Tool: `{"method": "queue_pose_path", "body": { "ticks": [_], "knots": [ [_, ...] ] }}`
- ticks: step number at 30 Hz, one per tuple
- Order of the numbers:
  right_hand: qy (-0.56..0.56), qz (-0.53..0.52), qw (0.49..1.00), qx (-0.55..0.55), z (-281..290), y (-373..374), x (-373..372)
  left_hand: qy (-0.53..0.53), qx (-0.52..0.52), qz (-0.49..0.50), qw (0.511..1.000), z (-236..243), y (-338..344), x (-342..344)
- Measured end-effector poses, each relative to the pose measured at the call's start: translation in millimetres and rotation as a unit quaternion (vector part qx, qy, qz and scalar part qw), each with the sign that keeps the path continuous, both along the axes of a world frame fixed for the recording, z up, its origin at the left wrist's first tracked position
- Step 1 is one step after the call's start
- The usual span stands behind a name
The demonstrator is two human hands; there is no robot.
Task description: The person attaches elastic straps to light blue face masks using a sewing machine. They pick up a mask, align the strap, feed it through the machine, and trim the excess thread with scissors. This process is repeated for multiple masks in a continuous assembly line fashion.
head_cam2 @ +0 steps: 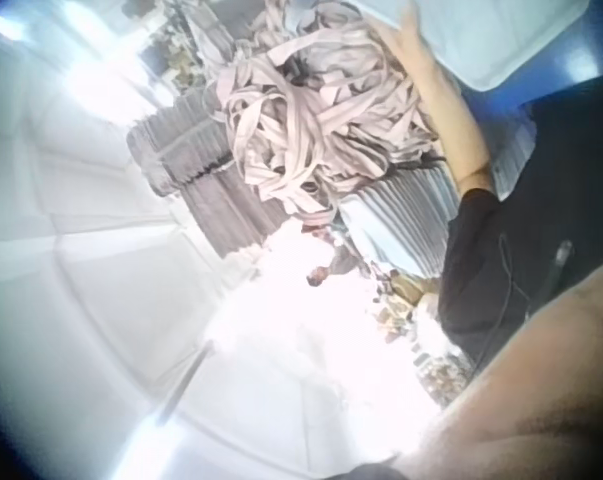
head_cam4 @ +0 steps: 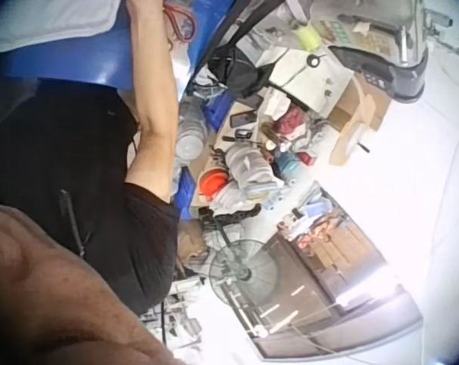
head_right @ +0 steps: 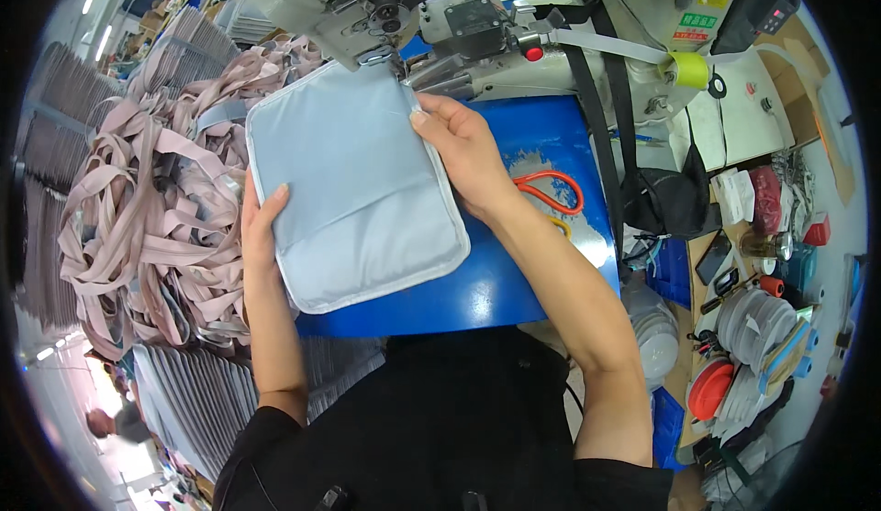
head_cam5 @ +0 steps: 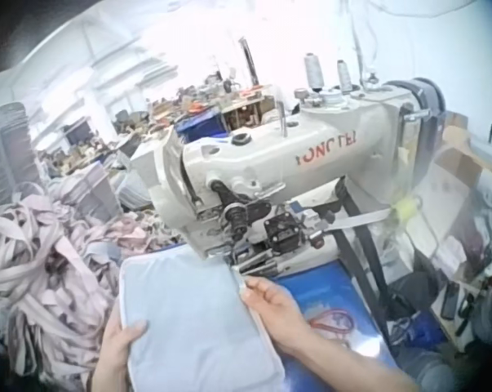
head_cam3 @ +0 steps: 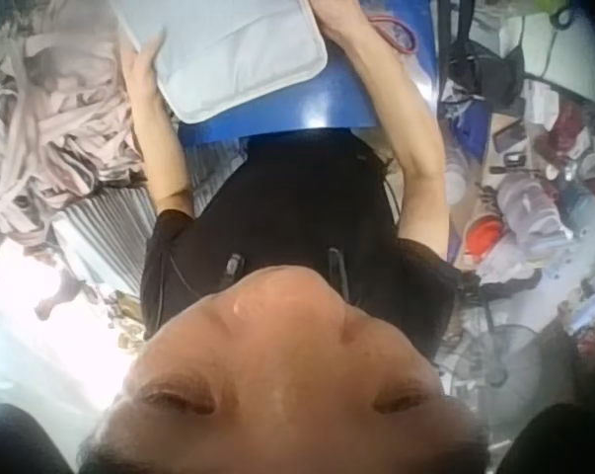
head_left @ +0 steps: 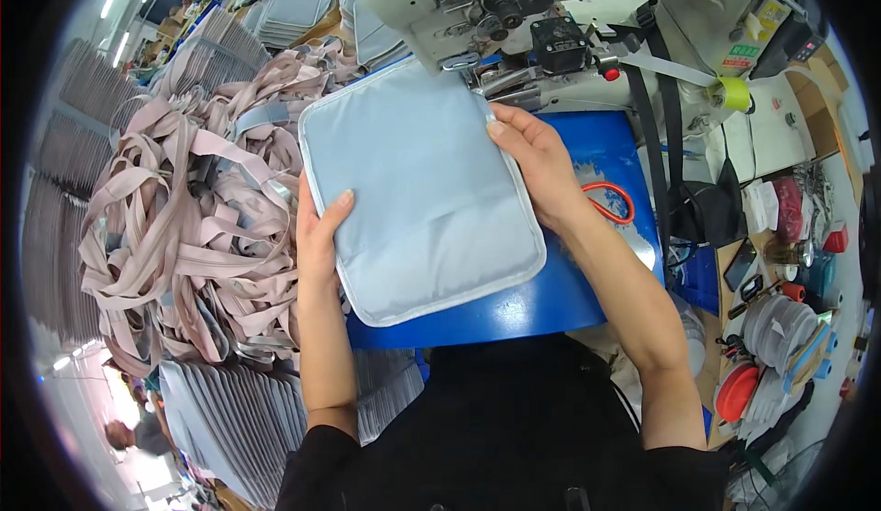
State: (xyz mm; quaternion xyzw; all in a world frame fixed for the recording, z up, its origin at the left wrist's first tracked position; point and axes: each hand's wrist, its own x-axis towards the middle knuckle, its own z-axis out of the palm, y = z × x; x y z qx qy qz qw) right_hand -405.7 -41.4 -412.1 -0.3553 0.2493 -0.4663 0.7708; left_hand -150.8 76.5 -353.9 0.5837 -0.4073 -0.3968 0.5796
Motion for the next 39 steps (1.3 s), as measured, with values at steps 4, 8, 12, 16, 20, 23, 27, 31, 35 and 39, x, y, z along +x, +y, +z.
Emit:
{"method": "queue_pose_path", "body": {
  "ticks": [4, 8, 12, 16, 20, 23, 27, 31, 35, 39],
  "knots": [
    [0.117, -0.118, 0.981, -0.101, 2, -9, -30, 0.006, 0.003, 0.006, 1.0, -6, -6, 4],
    [0.092, -0.359, 0.908, -0.196, 1, -32, -56, 0.057, 0.006, -0.01, 0.998, -11, -11, 9],
    [0.034, -0.285, 0.95, -0.125, 1, -40, -54, 0.045, 0.017, -0.002, 0.999, -11, -9, 9],
    [0.109, -0.214, 0.97, -0.037, -3, -6, -30, 0.082, 0.008, -0.005, 0.997, -8, -3, 5],
    [0.111, -0.074, 0.988, -0.071, -8, 9, -5, 0.095, 0.003, 0.0, 0.995, -5, 13, -4],
    [0.052, -0.024, 0.997, -0.042, -10, 4, 1, 0.062, 0.004, 0.0, 0.998, -4, 28, -13],
    [0.007, 0.021, 0.999, -0.024, -11, 7, -2, -0.001, -0.003, 0.013, 1.0, -5, 30, -17],
    [-0.043, 0.007, 0.999, -0.009, -10, 16, 0, -0.03, -0.012, 0.008, 0.999, -5, 13, -10],
    [-0.032, 0.003, 0.999, -0.012, -6, 17, 1, -0.034, -0.014, 0.016, 0.999, -4, -8, 0],
    [-0.027, -0.019, 0.999, -0.022, -5, 11, 6, -0.004, -0.024, 0.012, 1.0, -4, -31, 14]
  ]
}}
